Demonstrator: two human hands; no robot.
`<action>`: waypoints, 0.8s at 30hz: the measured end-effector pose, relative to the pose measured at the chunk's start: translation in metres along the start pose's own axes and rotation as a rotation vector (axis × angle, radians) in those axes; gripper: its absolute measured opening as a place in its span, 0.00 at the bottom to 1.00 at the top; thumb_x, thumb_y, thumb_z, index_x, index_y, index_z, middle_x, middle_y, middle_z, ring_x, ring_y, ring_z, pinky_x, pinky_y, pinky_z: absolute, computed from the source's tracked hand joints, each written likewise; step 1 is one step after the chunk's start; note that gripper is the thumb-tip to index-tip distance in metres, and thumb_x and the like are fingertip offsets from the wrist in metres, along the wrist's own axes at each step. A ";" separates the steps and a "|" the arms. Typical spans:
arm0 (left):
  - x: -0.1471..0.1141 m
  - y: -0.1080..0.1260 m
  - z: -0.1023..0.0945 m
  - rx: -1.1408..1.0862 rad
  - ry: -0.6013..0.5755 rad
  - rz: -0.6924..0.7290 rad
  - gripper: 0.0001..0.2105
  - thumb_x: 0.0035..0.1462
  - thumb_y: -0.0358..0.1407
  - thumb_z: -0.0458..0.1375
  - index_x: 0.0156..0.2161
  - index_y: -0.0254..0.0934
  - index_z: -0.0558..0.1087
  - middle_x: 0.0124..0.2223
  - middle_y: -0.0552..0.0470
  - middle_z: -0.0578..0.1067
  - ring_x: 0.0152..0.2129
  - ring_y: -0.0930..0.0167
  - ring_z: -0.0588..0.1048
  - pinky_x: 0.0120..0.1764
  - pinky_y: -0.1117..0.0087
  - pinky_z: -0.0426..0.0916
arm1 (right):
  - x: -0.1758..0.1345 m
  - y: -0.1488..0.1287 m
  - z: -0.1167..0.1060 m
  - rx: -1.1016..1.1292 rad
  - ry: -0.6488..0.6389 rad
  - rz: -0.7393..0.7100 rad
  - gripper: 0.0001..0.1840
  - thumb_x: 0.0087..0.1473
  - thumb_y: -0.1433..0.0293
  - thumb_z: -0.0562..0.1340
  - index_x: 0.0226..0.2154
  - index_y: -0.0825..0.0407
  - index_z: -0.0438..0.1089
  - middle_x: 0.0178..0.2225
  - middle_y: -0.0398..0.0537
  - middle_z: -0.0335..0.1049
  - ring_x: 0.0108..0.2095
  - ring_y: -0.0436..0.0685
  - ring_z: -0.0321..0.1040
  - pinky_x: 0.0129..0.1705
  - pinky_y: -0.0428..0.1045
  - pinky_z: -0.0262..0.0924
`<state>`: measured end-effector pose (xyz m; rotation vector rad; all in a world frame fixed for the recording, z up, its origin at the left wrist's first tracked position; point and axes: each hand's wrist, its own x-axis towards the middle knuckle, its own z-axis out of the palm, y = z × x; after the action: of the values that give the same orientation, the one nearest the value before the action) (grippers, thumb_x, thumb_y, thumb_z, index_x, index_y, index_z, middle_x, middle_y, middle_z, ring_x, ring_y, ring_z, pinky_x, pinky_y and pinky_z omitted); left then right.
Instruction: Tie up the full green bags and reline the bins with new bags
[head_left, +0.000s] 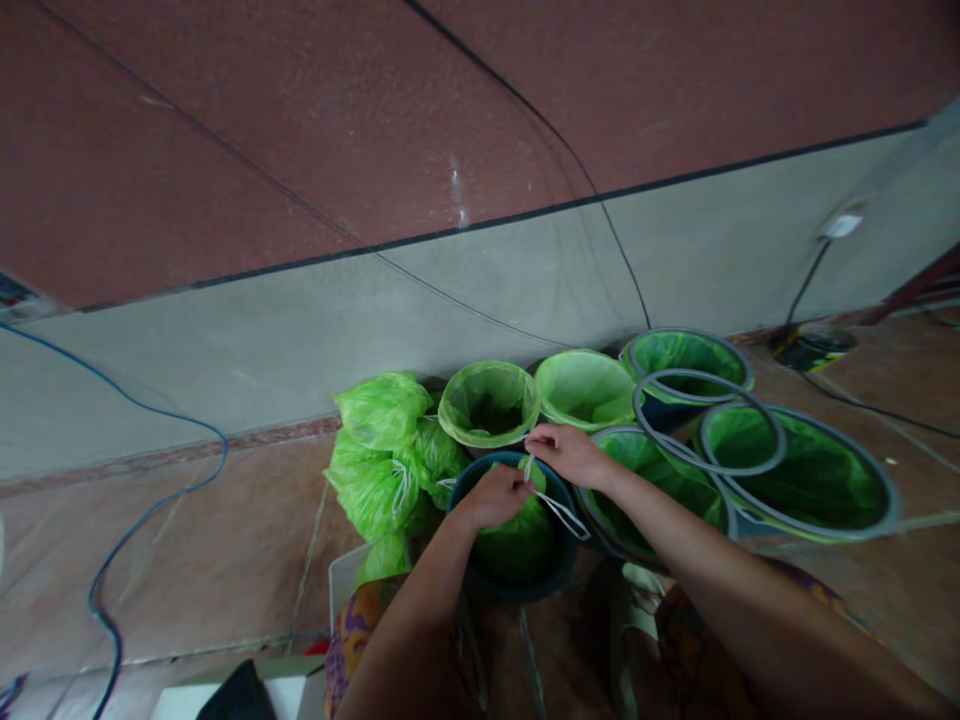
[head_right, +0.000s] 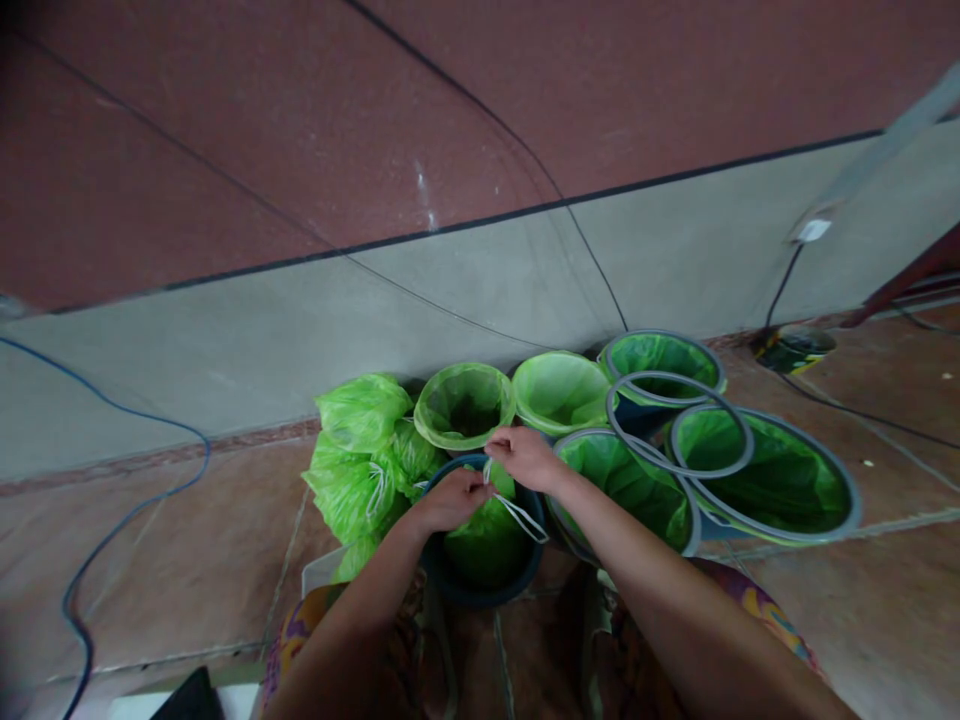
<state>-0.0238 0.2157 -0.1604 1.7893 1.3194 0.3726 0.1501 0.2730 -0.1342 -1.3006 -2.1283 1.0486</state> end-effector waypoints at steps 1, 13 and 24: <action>0.001 -0.002 -0.001 -0.016 0.047 -0.031 0.14 0.58 0.35 0.51 0.31 0.33 0.78 0.20 0.56 0.68 0.19 0.75 0.63 0.27 0.74 0.58 | 0.001 0.001 -0.001 -0.066 0.128 0.012 0.14 0.54 0.62 0.59 0.37 0.54 0.73 0.34 0.51 0.74 0.32 0.54 0.68 0.37 0.48 0.61; 0.012 -0.020 -0.002 -0.314 0.330 -0.248 0.15 0.57 0.35 0.53 0.24 0.33 0.76 0.19 0.55 0.70 0.17 0.76 0.65 0.25 0.74 0.59 | -0.013 -0.009 0.028 -0.367 -0.224 0.013 0.13 0.58 0.70 0.56 0.42 0.55 0.74 0.41 0.56 0.77 0.44 0.60 0.72 0.44 0.50 0.60; -0.006 -0.001 -0.015 0.335 0.369 0.084 0.14 0.53 0.25 0.55 0.40 0.41 0.79 0.32 0.53 0.80 0.34 0.69 0.76 0.56 0.58 0.59 | -0.008 0.000 0.012 -0.179 -0.198 -0.079 0.06 0.50 0.73 0.60 0.31 0.54 0.74 0.28 0.45 0.73 0.31 0.52 0.67 0.33 0.46 0.55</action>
<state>-0.0371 0.2175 -0.1510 2.1314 1.6409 0.5772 0.1452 0.2613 -0.1415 -1.2233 -2.4499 1.0100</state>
